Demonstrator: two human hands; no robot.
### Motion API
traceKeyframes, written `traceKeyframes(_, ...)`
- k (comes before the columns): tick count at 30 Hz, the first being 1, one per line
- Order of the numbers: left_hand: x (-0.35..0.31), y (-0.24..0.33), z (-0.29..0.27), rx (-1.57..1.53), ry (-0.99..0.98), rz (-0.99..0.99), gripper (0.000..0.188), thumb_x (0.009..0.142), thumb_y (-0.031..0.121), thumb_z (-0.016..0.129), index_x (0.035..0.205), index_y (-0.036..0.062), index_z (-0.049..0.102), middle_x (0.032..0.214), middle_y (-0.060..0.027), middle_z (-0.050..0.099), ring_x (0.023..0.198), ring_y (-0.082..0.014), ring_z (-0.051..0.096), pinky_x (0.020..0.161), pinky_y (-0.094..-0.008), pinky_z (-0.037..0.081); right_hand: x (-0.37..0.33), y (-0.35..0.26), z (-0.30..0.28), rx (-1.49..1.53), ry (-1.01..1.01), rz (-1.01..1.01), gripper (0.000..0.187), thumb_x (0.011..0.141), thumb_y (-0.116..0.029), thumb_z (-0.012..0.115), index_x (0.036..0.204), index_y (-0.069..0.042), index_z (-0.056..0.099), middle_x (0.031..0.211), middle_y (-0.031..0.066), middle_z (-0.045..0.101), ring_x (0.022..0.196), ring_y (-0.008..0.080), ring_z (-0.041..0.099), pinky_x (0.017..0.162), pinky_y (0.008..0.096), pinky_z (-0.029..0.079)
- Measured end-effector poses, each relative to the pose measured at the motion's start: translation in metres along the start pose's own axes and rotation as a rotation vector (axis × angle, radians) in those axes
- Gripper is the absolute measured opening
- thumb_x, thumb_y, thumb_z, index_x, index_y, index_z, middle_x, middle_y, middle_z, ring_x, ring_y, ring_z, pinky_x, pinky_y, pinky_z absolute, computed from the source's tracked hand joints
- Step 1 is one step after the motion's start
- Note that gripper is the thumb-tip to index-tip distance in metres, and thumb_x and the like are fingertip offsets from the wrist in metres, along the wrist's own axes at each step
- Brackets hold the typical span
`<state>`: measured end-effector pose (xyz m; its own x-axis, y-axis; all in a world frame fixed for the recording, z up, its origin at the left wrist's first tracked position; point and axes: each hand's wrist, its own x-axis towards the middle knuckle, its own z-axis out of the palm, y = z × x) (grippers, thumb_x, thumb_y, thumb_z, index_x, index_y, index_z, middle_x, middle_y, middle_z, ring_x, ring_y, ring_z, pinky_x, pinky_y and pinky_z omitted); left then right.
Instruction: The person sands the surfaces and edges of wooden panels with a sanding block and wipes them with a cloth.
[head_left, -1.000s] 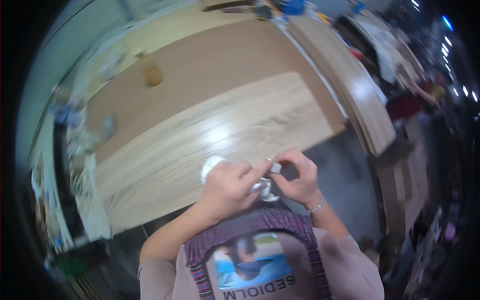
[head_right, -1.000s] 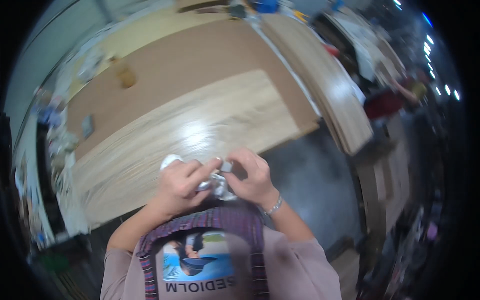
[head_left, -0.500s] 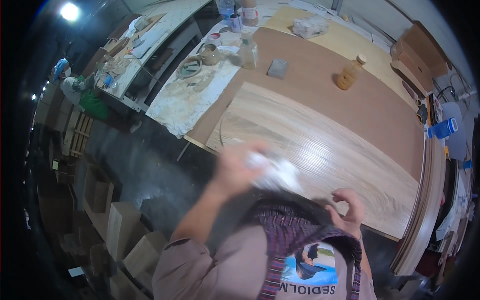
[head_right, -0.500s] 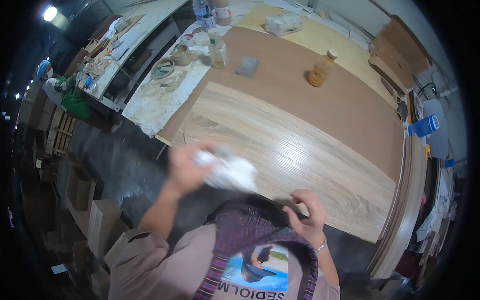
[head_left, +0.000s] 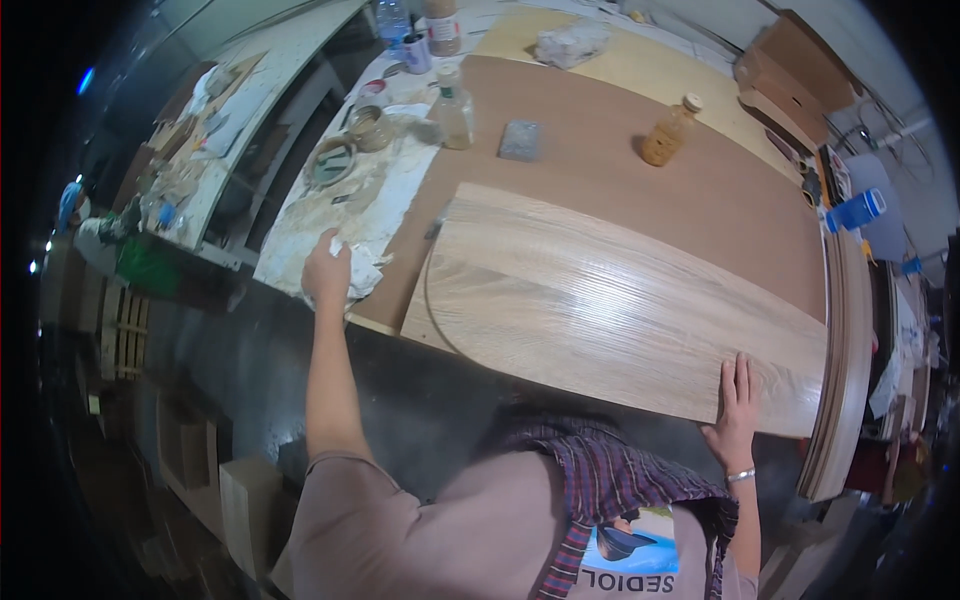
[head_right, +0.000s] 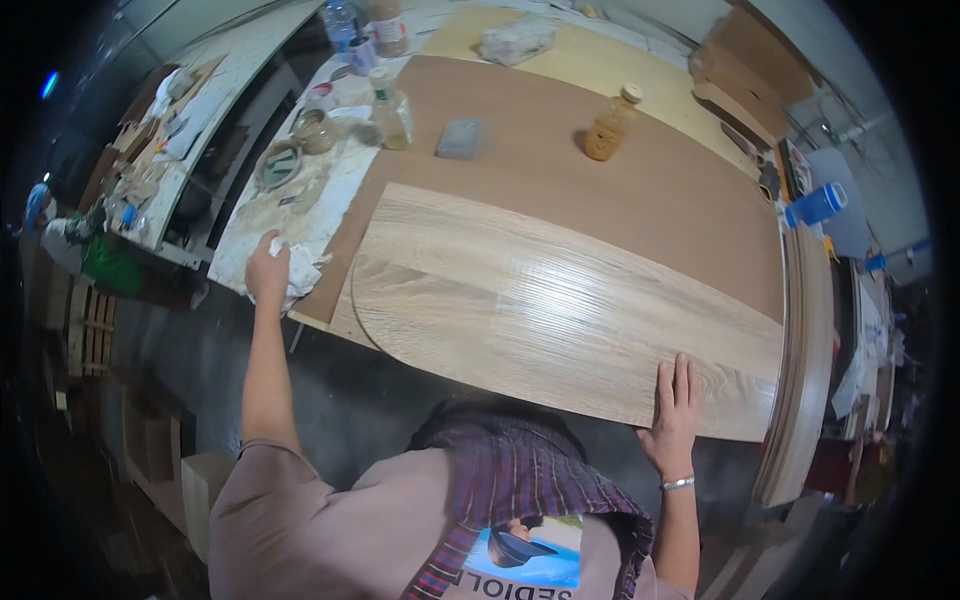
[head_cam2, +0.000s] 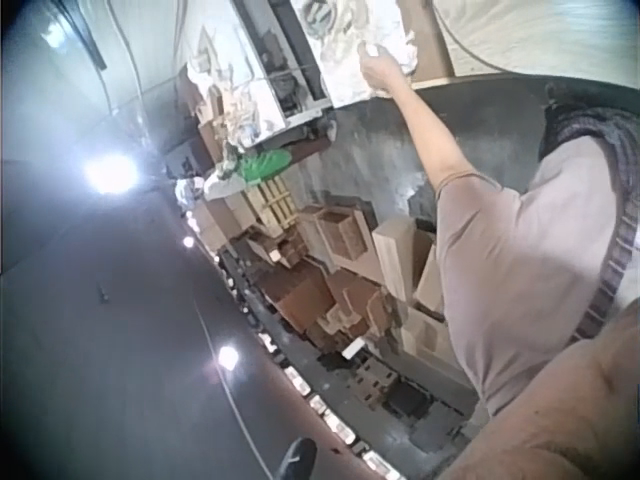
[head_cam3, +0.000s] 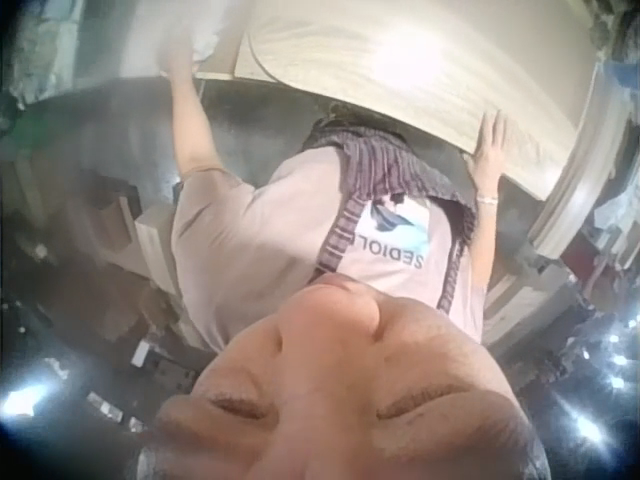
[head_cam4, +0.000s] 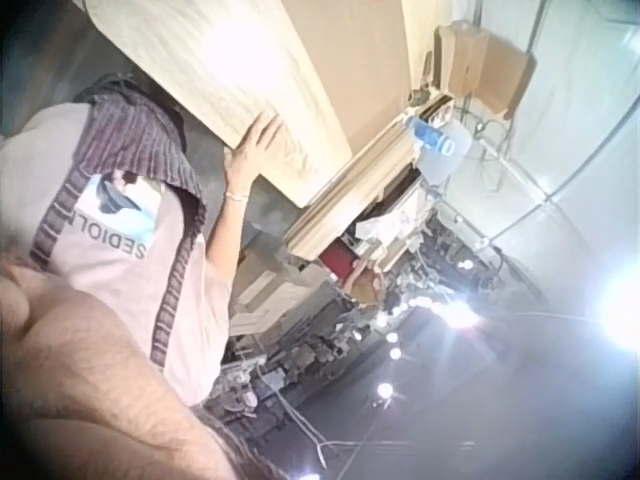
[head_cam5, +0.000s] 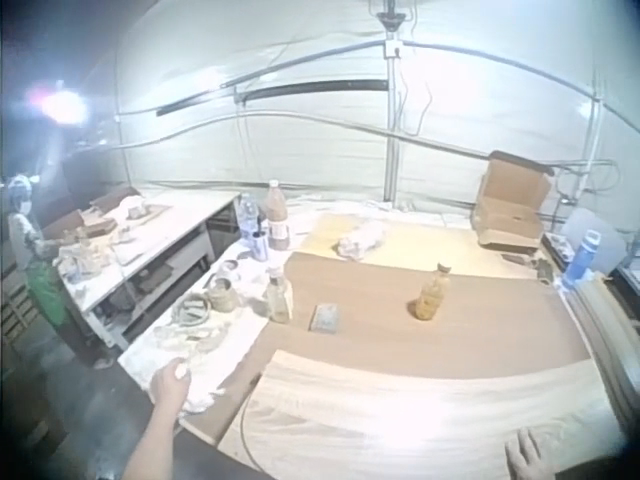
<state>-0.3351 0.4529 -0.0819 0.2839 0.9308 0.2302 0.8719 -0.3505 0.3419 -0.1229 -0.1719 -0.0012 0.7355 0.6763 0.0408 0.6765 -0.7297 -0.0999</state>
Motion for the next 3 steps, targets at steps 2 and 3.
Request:
traceKeyframes(2, 0.0043, 0.0023, 0.0061, -0.090, 0.001, 0.039, 0.040, 0.082, 0.032, 0.072, 0.122, 0.0250, 0.068, 0.103, -0.0179, 0.072, 0.097, -0.0383, 0.068, 0.083, -0.0476, 0.053, -0.0064, 0.0068, 0.0088, 0.002, 0.009, 0.012, 0.116, 0.050, -0.002, 0.083, 0.154, -0.010, 0.033, 0.162, 0.0187, 0.025, 0.148, 0.0421, 0.025, 0.120, 0.0497, 0.026)
traceKeyframes(3, 0.0078, 0.0008, 0.0081, -0.169, 0.013, 0.057, 0.041, 0.082, 0.032, 0.072, 0.122, 0.0237, 0.068, 0.104, -0.0190, 0.072, 0.098, -0.0377, 0.068, 0.084, -0.0476, 0.053, -0.0103, 0.0111, 0.0120, 0.013, 0.016, -0.001, 0.117, 0.050, -0.003, 0.083, 0.155, -0.011, 0.032, 0.162, 0.0187, 0.024, 0.147, 0.0430, 0.025, 0.120, 0.0499, 0.024)
